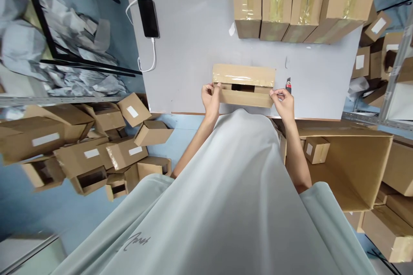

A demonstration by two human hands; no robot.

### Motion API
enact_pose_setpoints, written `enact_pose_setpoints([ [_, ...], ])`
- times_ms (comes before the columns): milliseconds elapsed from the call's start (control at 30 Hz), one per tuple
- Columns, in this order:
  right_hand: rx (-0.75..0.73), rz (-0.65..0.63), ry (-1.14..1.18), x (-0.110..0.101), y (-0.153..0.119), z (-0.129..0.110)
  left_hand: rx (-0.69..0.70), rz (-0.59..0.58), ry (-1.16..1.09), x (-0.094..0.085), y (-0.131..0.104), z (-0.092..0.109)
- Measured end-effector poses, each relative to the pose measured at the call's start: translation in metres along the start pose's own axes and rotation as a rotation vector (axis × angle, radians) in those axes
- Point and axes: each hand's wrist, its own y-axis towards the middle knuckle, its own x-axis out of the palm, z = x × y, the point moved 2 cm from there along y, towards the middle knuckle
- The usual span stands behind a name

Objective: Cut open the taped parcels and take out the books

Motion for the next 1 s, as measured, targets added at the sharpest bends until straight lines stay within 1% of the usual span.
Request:
enact_pose_setpoints([
  [67,0.015,-0.098,0.041,-0.008,-0.002,0.0,-0.041,-0.019,-0.052,-0.009,-0.009,0.0],
  [133,0.01,-0.18,0.043,-0.018,-0.002,0.0,-0.126,-0.025,-0.101,-0.02,-0.02,-0.001],
  [200,-0.031,-0.193,0.016,-0.026,0.004,-0.003,-0.235,-0.066,-0.131,-0.029,-0.032,-0.005],
  [267,-0.129,-0.162,-0.086,-0.028,0.016,-0.007,-0.307,-0.147,-0.133,-0.037,-0.041,-0.009],
  [333,-0.26,-0.155,-0.274,-0.023,0.031,-0.013,-0.3,-0.227,-0.119,-0.045,-0.045,-0.014],
  [433,-0.42,-0.237,-0.539,-0.014,0.048,-0.025,-0.207,-0.296,-0.082,-0.059,-0.045,-0.024],
  [500,-0.474,-0.282,-0.594,-0.012,0.055,-0.033,-0.142,-0.36,-0.04,-0.067,-0.044,-0.033],
  [533,-0.483,-0.281,-0.587,-0.013,0.058,-0.037,-0.114,-0.402,-0.014,-0.07,-0.043,-0.037],
  [600,-0.465,-0.229,-0.537,-0.015,0.069,-0.042,-0.073,-0.476,0.03,-0.073,-0.043,-0.047],
  [667,-0.421,-0.143,-0.476,-0.012,0.087,-0.041,-0.04,-0.489,0.069,-0.073,-0.044,-0.054],
  [733,-0.357,-0.061,-0.435,-0.001,0.11,-0.033,0.009,-0.457,0.139,-0.068,-0.045,-0.059],
  [800,-0.269,0.013,-0.428,0.016,0.133,-0.02,0.074,-0.428,0.227,-0.06,-0.045,-0.06],
  [867,-0.211,0.072,-0.432,0.031,0.149,-0.011,0.137,-0.405,0.294,-0.052,-0.045,-0.058],
  [933,-0.224,0.119,-0.434,0.04,0.152,-0.009,0.182,-0.376,0.348,-0.047,-0.044,-0.053],
  [1000,-0.276,0.16,-0.447,0.041,0.141,-0.015,0.218,-0.346,0.425,-0.047,-0.044,-0.043],
])
